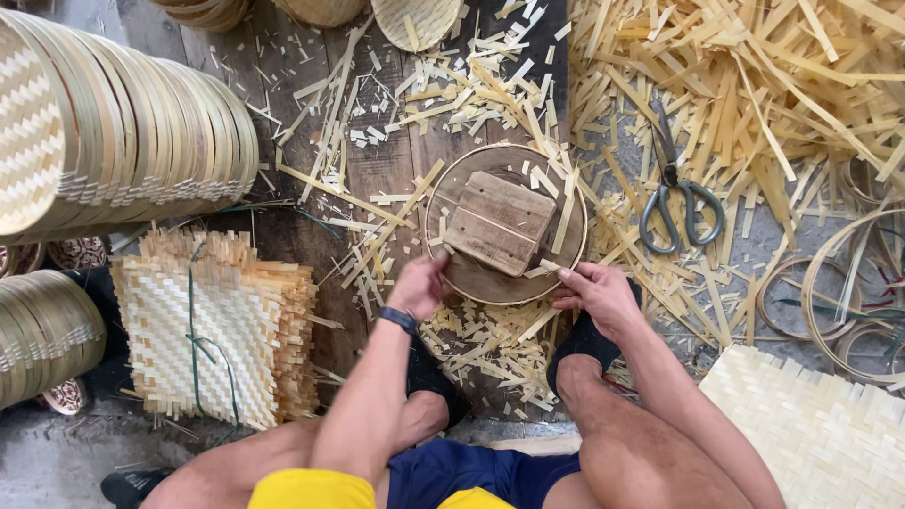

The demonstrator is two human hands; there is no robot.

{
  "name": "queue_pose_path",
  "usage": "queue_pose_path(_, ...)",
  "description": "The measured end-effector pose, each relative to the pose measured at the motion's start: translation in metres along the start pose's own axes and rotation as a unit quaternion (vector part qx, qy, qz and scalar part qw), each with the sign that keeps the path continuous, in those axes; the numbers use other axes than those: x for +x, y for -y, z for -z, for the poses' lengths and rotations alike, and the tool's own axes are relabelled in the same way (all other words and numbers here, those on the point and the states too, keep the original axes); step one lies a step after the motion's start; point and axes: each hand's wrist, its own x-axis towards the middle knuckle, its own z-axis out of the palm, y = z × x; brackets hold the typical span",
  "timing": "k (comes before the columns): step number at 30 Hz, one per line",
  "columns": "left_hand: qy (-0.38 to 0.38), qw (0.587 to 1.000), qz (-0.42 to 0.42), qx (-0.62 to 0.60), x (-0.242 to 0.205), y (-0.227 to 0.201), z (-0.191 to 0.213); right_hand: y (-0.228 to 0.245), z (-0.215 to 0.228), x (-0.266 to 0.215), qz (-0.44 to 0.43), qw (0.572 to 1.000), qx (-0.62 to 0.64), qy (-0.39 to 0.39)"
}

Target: The person assembles bamboo baskets by fitting woven circular bases into wooden frames and trimming excess bamboo strips using shears.

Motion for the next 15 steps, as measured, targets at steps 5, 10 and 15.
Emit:
queue_pose_path(5,-0.057,0.995,-0.064,0.041,0.017,0.033,0.005,-0.009,-0.013,0.010,0.024,0.994,-0.068,-0.079)
queue_pose_path(10,-0.086,0.994,-0.058,-0.019,0.009,0.038,-0.001,0.002,-0.019,-0.003,0.029,0.996,-0.060,-0.066)
queue_pose_path(15,-0.038,0.989,-0.056,-0.133,-0.005,0.097,-0.027,-0.006,-0.033,-0.006,0.079,0.996,-0.003,-0.045)
